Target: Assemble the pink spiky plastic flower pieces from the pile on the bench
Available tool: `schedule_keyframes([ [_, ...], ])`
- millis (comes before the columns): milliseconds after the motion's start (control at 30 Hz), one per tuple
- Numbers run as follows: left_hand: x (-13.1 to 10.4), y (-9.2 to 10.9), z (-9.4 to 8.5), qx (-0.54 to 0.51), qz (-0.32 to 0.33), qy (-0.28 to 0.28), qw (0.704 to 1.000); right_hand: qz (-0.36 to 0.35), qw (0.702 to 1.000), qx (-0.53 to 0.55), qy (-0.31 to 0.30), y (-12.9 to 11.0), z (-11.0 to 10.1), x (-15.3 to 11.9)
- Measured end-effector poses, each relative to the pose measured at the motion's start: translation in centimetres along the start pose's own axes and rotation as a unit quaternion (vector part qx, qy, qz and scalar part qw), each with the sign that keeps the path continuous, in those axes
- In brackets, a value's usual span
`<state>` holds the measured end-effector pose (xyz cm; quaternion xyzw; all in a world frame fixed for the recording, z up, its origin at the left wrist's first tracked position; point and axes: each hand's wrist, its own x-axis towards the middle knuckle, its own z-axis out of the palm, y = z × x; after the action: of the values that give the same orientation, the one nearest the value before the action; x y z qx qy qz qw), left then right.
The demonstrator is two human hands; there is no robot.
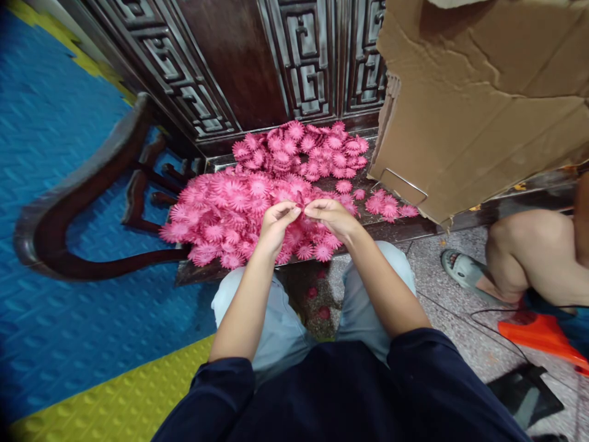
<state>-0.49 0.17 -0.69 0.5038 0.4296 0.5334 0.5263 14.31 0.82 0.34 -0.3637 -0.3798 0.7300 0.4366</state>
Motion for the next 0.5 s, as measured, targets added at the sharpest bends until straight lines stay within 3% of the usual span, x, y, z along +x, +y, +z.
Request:
schedule_keyframes([
  [233,-0.1,0.2,-0.1,0.063,0.102,0.071,0.99,-0.008,1.0,0.024,0.013,-0.2,-0.2,-0.1],
  [333,-0.1,0.5,-0.6,0.086,0.134,0.151,0.976,-0.014,0.999,0.042,0.029,-0.1,-0.5,0.1],
  [400,-0.1,0.8,-1.1,0.134,0.155,0.222,0.953,-0.022,0.997,0.057,0.049,0.0,-0.8,0.2],
  [500,-0.1,1.0,-1.6,0.3,0.172,0.289,0.893,-0.032,0.995,0.062,0.075,0.1,-1.2,0.4],
])
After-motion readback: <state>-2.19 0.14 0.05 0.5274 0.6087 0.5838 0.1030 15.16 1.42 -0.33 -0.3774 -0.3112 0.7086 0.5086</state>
